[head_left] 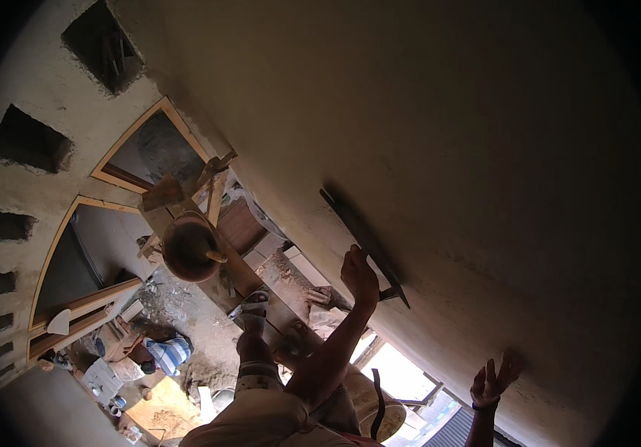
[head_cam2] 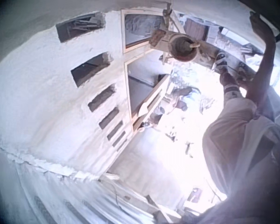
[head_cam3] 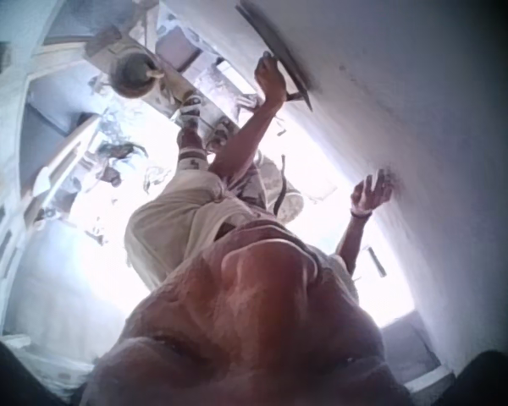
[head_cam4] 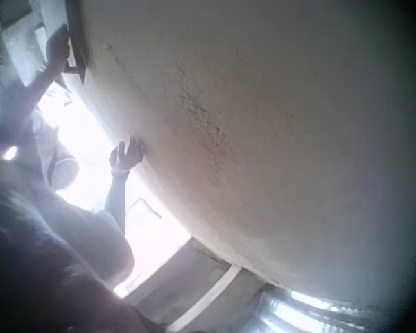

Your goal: The person applies plaster to a curved wall using a trowel, repeatedly loading the trowel with plaster from a bucket and smoothing it across the surface.

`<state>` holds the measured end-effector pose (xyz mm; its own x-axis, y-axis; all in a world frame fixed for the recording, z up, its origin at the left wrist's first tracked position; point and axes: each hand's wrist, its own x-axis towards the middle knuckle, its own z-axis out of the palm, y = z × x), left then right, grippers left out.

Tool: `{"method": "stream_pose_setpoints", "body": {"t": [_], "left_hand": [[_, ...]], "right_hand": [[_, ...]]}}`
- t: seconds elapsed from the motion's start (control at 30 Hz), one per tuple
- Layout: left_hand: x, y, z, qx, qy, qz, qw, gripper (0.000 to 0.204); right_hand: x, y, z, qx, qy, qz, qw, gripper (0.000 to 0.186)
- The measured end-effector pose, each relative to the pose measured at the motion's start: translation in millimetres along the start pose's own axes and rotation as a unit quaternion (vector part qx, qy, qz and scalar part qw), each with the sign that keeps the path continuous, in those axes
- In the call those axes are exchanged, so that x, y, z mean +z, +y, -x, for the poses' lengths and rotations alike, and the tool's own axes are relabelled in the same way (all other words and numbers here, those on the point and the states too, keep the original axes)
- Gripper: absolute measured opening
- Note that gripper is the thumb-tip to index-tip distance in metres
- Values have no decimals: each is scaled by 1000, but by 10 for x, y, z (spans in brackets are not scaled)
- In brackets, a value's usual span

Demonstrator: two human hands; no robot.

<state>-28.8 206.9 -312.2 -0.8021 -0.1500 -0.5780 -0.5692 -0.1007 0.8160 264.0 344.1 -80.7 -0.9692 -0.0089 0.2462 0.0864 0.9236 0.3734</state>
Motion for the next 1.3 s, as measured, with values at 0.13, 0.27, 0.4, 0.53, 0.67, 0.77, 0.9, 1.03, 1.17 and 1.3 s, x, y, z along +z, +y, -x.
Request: {"method": "stream_pose_setpoints", "body": {"t": [0.13,0.27,0.4,0.53,0.67,0.77,0.9,1.03,1.17,1.3], "left_hand": [[88,807,572,69,-9,76,995,41],[115,1511,1196,73,-56,79,993,36],[65,2284,1783,83,-105,152,979,33],[-17,2997,2377,52,-179,239,953,29],[-64,3376,2758,49,-251,279,926,27],[-79,3653,3016,48,-297,291,908,27],[-148,3998,3324,41,-353,318,879,27],[-158,4219,3556,50,-399,327,855,26],[-177,4394,3720,57,-435,354,826,27],[-209,4583,3905,66,-452,361,813,27]], "right_hand": [[-691,69,-184,191,71,-189,961,36],[-1206,475,-9,236,208,-67,947,35],[-1537,812,70,308,267,-18,913,37],[-1584,1003,135,319,310,1,896,35],[-1611,1031,0,290,372,-18,882,30],[-1632,1078,31,271,378,-7,885,29],[-1553,1078,55,265,397,-41,878,29],[-1597,1081,12,261,421,-53,867,31],[-1568,1082,-2,255,440,-65,858,32],[-1599,1084,-34,244,452,-48,857,31]]}}
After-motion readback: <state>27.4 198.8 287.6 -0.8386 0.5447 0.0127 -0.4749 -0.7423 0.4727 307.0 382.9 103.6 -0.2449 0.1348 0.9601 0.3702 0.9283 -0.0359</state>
